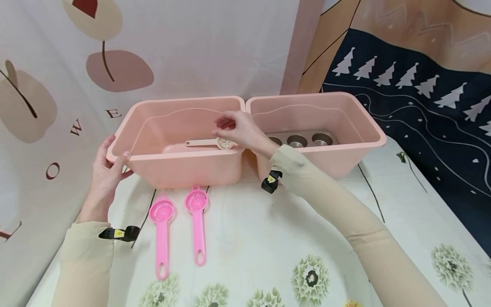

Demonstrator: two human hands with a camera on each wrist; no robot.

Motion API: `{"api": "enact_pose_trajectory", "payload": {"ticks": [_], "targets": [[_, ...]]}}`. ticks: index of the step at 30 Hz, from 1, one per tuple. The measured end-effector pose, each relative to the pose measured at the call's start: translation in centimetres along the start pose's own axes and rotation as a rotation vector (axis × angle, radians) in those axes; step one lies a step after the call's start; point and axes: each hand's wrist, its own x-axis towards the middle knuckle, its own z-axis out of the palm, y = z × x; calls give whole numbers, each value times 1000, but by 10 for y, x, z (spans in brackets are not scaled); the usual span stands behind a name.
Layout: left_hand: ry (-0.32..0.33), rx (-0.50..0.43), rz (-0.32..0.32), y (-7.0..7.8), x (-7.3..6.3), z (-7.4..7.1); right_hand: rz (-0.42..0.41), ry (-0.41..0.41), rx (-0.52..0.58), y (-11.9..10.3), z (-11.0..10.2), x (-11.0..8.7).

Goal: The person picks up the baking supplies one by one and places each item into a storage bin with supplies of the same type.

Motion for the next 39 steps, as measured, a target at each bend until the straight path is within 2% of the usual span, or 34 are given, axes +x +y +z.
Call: {"api": "enact_pose_trajectory", "payload": {"ticks": [4, 14, 25, 32, 39], "targets": [[-3, -32, 1, 1, -1, -1, -32, 8, 32, -1, -4, -7], [-25, -67, 4, 1, -1, -3, -186, 6, 39, -5, -5, -25], [-41, -80, -5, 3, -2, -4, -255, -40, 91, -11, 3, -48], [-36, -57, -11, 4, -2, -4, -247, -70, 148, -8, 12, -61], [-39, -75, -16, 4, -4, -4, -314, -85, 113, -2, 19, -68]]}}
